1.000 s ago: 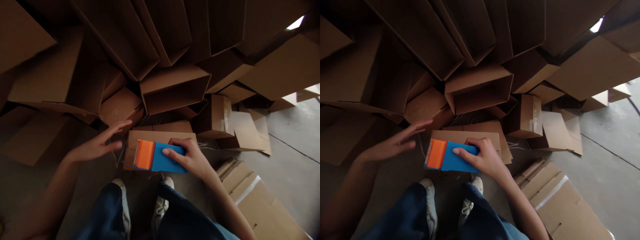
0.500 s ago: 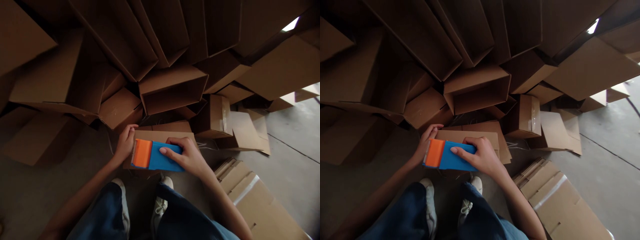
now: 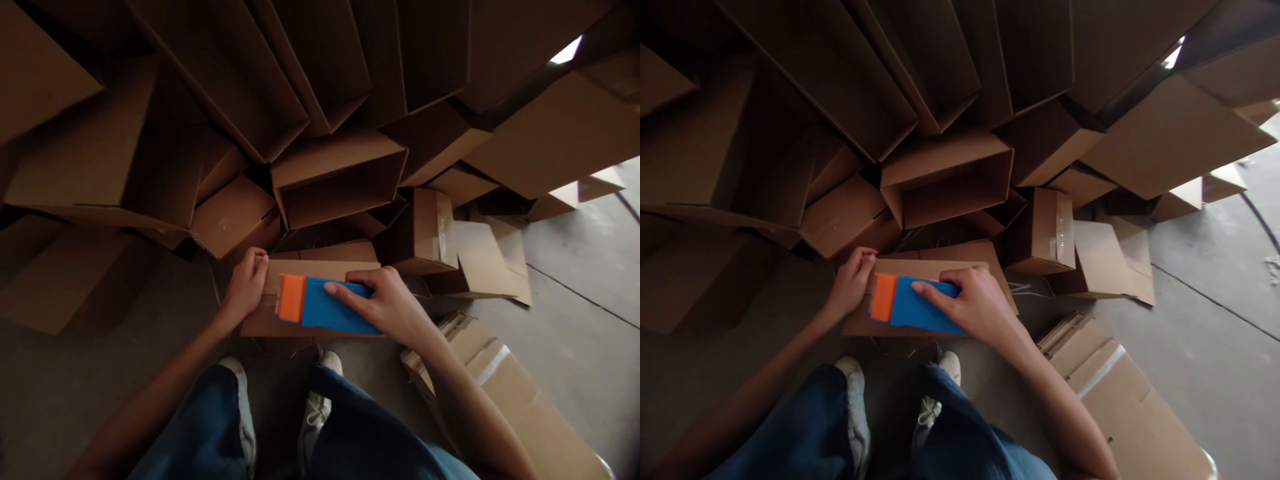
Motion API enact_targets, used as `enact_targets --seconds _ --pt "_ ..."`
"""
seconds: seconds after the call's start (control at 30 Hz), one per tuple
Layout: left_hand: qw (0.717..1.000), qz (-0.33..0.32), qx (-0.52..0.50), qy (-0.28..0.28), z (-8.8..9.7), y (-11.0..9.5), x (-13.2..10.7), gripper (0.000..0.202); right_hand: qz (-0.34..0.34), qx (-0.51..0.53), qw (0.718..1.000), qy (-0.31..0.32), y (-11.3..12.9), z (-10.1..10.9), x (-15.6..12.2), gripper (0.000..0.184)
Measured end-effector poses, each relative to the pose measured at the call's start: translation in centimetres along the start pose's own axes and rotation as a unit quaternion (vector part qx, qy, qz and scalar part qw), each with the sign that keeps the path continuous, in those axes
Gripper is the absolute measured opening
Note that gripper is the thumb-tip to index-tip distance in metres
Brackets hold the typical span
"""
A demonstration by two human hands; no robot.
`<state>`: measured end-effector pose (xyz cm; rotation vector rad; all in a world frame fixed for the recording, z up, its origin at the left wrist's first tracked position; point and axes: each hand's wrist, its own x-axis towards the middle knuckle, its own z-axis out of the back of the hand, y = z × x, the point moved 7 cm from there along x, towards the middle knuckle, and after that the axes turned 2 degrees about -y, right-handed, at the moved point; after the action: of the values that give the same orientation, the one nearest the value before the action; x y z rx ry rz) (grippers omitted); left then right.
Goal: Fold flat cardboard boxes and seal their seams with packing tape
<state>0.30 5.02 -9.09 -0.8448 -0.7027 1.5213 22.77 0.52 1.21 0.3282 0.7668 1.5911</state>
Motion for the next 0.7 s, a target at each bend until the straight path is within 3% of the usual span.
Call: enact_targets --seconds 0.23,0.33,0.57,0.7 --pt "0.999 -0.026 0.027 -0.002 -0.2 -0.5 -0.1 0.028 -0.008 -0.072 0.997 0.027 -0.6 0.8 -0.1 0.065" --pt "0.999 -0.031 0.024 0.001 -0.3 -0.4 0.0 0.029 -0.004 -0.074 0.997 0.03 -2.0 2.1 -0.2 0.065" --pt "0.999 -0.029 0.033 0.012 -0.4 -0.2 0.2 0.035 -0.062 -0.041 0.996 0.053 -8.7 6.5 -2.0 0.06" --pt "0.999 -0.032 0.032 0.012 -0.4 -0.2 0.3 0.035 -0.129 -0.054 0.99 0.001 -14.5 10.6 -4.0 0.068"
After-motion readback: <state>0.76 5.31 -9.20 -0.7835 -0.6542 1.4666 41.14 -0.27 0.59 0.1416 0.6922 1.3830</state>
